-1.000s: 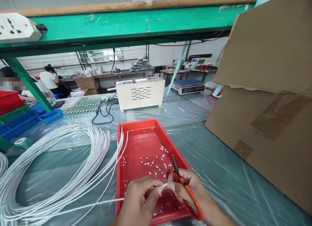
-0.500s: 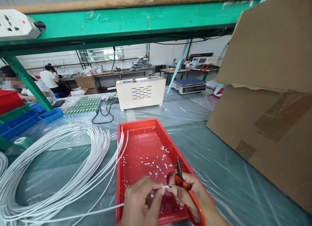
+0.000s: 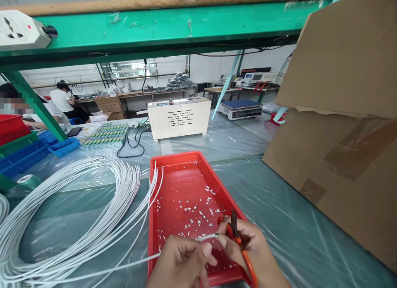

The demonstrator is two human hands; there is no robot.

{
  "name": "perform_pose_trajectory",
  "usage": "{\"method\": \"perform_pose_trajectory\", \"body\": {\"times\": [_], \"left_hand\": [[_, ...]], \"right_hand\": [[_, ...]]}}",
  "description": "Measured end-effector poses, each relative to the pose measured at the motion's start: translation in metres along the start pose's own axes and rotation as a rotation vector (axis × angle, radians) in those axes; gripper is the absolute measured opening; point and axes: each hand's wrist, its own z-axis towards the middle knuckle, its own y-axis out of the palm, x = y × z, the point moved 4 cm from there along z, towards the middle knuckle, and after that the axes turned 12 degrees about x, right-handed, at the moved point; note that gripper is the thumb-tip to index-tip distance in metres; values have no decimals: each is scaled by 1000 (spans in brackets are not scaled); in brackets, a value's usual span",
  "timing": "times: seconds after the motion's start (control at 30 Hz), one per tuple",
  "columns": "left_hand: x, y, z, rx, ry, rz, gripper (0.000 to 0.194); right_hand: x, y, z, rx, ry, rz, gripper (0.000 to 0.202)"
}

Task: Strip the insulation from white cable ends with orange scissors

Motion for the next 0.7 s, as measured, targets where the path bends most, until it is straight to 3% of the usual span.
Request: {"method": "perform_pose_trajectory", "body": {"times": [0.1,0.2,0.27,0.53,0.7], "left_hand": [[-2,3,5,-59,-108,-216,56],[1,1,8,9,-106,-316,51],[3,0,7,40,-88,-347,51],[11,-6,-1,65,119,-235,38],[18,-16,-1,204,200,-135,34]], "right_hand": [[-15,-1,-8,36,-388,-231,11],[-26,3,-20,20,-808,-381,18],[-26,5,-26,-12,-958,-428,25],[-14,7,-26,-41,-904,-404,25],[-14,9,-23,-13,-594,-298,13]]}}
